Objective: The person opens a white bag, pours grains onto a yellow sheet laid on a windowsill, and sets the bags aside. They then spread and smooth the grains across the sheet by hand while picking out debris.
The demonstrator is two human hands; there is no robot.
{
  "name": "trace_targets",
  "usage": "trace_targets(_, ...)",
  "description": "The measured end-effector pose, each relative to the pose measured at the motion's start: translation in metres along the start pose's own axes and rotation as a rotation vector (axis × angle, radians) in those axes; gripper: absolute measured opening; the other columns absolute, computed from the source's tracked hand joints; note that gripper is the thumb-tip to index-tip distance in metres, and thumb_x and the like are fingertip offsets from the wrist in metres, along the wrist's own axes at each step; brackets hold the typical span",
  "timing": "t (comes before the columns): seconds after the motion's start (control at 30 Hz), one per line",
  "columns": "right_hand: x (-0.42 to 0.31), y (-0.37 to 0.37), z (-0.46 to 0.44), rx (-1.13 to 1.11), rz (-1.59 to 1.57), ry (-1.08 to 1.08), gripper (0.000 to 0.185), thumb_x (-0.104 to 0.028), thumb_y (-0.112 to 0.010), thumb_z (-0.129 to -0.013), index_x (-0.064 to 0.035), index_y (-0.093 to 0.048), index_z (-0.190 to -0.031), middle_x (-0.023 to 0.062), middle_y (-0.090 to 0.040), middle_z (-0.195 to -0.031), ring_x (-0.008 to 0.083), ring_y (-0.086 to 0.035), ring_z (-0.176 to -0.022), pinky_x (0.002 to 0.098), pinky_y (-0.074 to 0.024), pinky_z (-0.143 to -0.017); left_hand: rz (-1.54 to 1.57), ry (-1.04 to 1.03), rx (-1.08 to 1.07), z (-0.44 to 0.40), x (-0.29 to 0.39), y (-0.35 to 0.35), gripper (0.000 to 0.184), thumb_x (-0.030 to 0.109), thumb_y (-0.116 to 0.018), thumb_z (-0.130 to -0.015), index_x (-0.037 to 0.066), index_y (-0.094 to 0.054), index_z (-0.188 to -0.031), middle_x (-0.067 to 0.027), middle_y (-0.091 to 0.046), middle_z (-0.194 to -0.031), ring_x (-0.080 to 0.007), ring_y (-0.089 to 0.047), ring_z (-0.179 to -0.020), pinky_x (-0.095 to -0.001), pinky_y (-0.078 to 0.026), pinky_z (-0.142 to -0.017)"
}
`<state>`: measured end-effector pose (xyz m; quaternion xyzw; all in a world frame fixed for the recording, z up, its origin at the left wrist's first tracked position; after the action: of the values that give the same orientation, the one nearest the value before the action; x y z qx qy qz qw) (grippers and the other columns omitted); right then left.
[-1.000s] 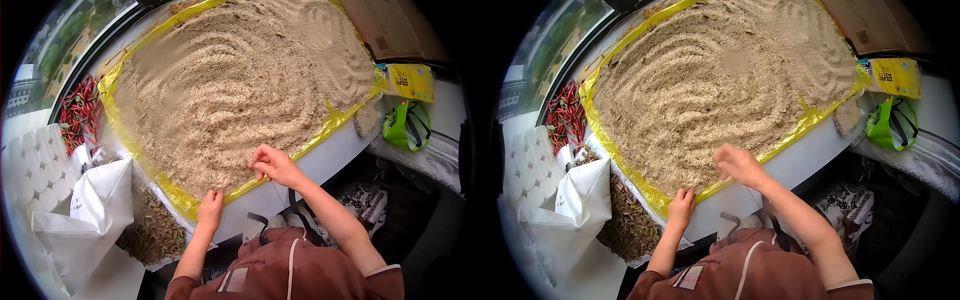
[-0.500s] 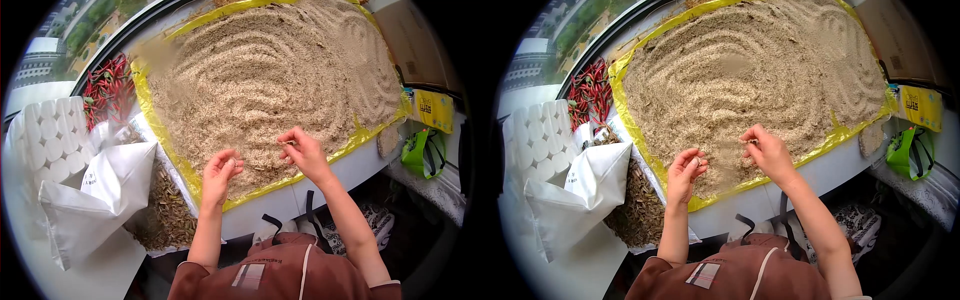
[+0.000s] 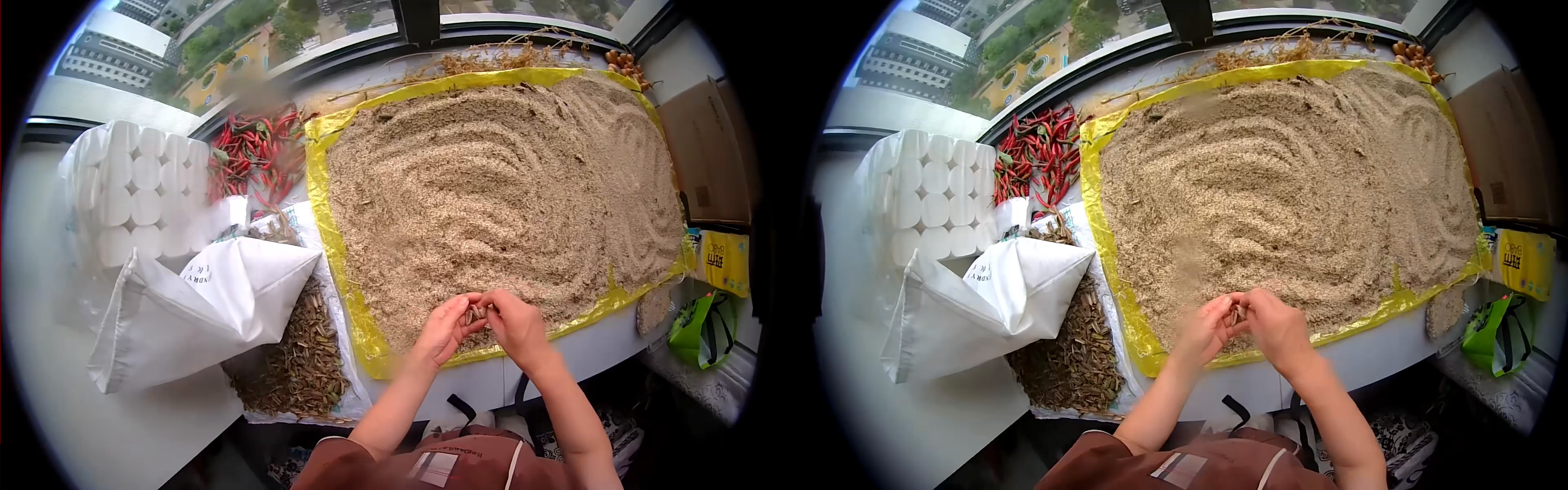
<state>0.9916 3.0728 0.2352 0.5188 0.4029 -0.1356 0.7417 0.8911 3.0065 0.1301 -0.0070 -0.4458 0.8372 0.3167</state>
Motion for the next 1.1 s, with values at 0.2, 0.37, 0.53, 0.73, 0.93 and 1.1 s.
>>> trace_targets(0.2, -0.056, -0.036, 0.017, -0.081, 0.168, 0.455, 0.03, -0.006, -0.066, -0.074, -0.0093, -0.06, -0.103, 0.0084, -0.06, -0.106, 0.0257, -0.059, -0.098, 0.0326, -0.0501, -0.079, 0.373, 0.058, 0.025, 0.028, -0.005, 0.04, 0.033, 0.031, -0.043, -0.097, 0.002, -0.057, -0.103, -0.0086, -0.06, -0.101, -0.0201, -0.058, -0.095, -0.0339, -0.05, -0.082)
trace_targets(0.37, -0.017, 0.004, 0.029, 0.165, 0.028, 0.241, 0.036, -0.002, -0.066, -0.072, -0.0076, -0.058, -0.107, 0.0106, -0.057, -0.111, 0.0303, -0.054, -0.103, 0.0381, -0.0451, -0.087, -0.162, -0.303, 0.633, 0.139, 0.076, 0.094, 0.021, 0.022, -0.05, -0.094, 0.005, -0.057, -0.084, -0.0049, -0.059, -0.078, -0.0157, -0.058, -0.072, -0.0308, -0.05, -0.073)
trace_targets(0.53, 0.146, 0.042, 0.09, 0.494, 0.306, -0.197, 0.036, -0.011, -0.053, -0.088, -0.0064, -0.05, -0.124, 0.0163, -0.046, -0.13, 0.0343, -0.041, -0.122, 0.0419, -0.0331, -0.102, -1.86, -0.6, 1.187, 0.225, 0.126, 0.154, 0.014, 0.009, -0.055, -0.087, 0.0, -0.061, -0.097, -0.0181, -0.055, -0.112, -0.0305, -0.053, -0.102, -0.0388, -0.043, -0.087)
trace_targets(0.73, 0.214, 0.034, 0.103, 0.611, 0.371, -0.467, 0.052, -0.023, -0.05, -0.092, -0.0073, -0.034, -0.138, 0.0209, -0.03, -0.141, 0.0378, -0.029, -0.13, 0.0442, -0.0248, -0.107, -1.85, -0.916, 0.695, 0.116, 0.117, 0.051, 0.034, 0.002, -0.057, -0.084, 0.002, -0.051, -0.117, -0.0202, -0.046, -0.127, -0.0357, -0.044, -0.117, -0.0432, -0.036, -0.097)
trace_targets(0.93, 0.148, -0.009, 0.038, 0.487, 0.085, -0.488, 0.054, -0.023, -0.055, -0.088, -0.0088, -0.037, -0.137, 0.0229, -0.025, -0.143, 0.0384, -0.026, -0.132, 0.0458, -0.0237, -0.107, -2.001, -1.19, 0.733, -0.051, 0.227, -0.014, 0.041, 0.015, -0.06, -0.083, 0.008, -0.05, -0.123, -0.0213, -0.04, -0.132, -0.0397, -0.036, -0.121, -0.0473, -0.031, -0.101)
trace_targets(1.1, 0.099, 0.01, -0.004, 0.249, 0.17, -0.241, 0.044, -0.015, -0.06, -0.083, -0.0127, -0.05, -0.125, 0.0184, -0.038, -0.135, 0.0344, -0.035, -0.127, 0.0432, -0.034, -0.103, -2.137, -1.043, 0.802, -0.164, 0.293, -0.024, 0.045, 0.019, -0.062, -0.081, 0.018, -0.051, -0.124, -0.0194, -0.042, -0.13, -0.0378, -0.038, -0.119, -0.0461, -0.036, -0.099)
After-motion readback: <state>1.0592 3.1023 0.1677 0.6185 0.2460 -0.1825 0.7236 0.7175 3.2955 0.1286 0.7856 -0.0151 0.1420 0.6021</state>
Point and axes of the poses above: each hand's wrist, its own z-axis away from the middle knuckle, its own y-axis out of the back of the hand, x = y × z, the point moved 5 cm from there along -z, towards the middle knuckle
